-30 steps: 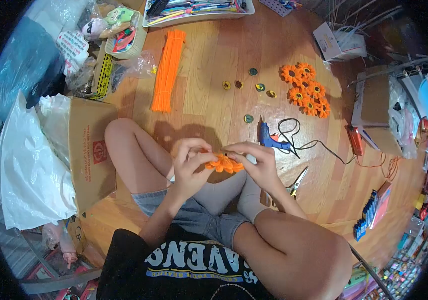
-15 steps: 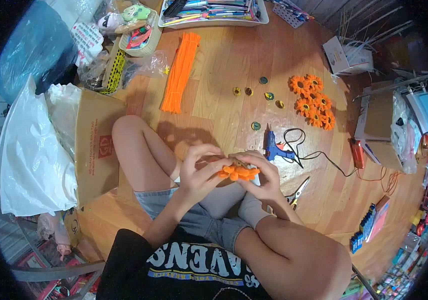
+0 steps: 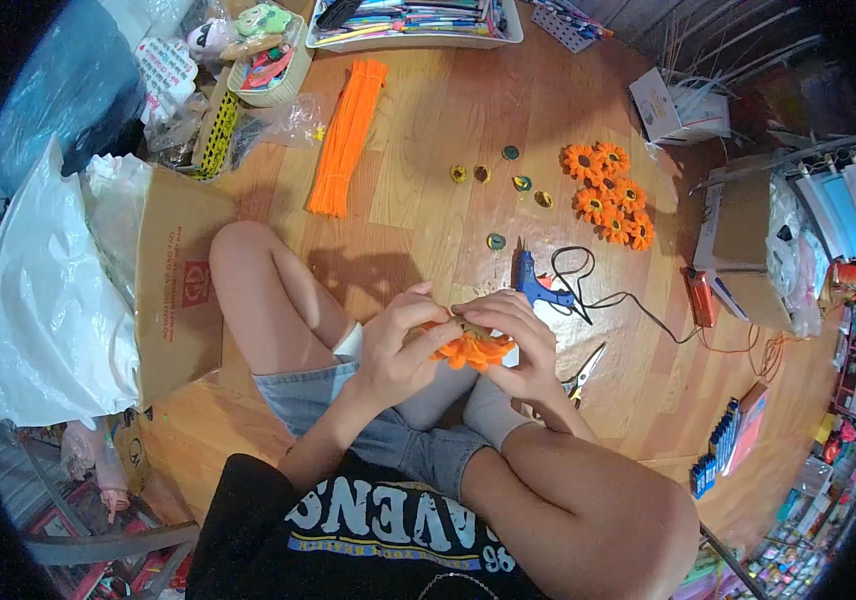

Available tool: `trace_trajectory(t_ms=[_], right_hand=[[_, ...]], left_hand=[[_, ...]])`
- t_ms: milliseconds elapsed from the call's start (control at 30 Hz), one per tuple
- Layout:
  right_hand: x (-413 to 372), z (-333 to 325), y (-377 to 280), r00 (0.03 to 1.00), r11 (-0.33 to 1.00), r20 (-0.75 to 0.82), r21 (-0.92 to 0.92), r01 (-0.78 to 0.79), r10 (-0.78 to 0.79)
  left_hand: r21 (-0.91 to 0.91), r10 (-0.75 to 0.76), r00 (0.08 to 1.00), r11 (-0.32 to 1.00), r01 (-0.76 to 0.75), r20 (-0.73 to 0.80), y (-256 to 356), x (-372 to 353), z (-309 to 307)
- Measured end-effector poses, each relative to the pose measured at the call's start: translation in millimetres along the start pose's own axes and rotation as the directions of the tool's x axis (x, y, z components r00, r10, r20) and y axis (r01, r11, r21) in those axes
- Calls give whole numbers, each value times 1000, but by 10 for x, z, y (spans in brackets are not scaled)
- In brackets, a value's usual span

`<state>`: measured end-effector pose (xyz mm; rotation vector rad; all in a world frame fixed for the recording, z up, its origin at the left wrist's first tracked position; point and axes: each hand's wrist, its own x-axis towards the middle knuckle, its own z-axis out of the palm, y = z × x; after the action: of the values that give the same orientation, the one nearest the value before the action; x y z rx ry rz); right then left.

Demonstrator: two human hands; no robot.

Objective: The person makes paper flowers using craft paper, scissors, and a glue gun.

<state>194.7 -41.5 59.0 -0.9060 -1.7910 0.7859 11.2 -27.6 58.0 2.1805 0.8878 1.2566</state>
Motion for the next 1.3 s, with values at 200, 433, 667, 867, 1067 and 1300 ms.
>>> trace_trajectory(t_ms=[200, 433, 667, 867, 1067, 1300], right_hand=[[-24, 9, -85, 997, 999, -71, -45, -6, 3], [13, -25, -109, 996, 992, -59, -108, 66, -72], [44, -38, -160, 990, 980, -56, -155, 121, -131], [41, -29, -147, 993, 983, -23, -148, 111, -116], [-10, 30, -81, 992, 992, -96, -85, -92, 84], [-284, 196, 192, 709, 641, 18, 409, -649, 705]], left_hand=[[89, 62, 993, 995, -53, -96, 36, -31, -46], [-184, -55, 993, 982, 36, -101, 40, 41, -96], [-103, 51, 999, 993, -51, -3, 45, 90, -172], [-121, -90, 994, 989, 82, -60, 157, 39, -148], [-186, -323, 942, 924, 334, 86, 145, 51, -110], [-614, -727, 634, 382, 691, 262, -45, -224, 244]])
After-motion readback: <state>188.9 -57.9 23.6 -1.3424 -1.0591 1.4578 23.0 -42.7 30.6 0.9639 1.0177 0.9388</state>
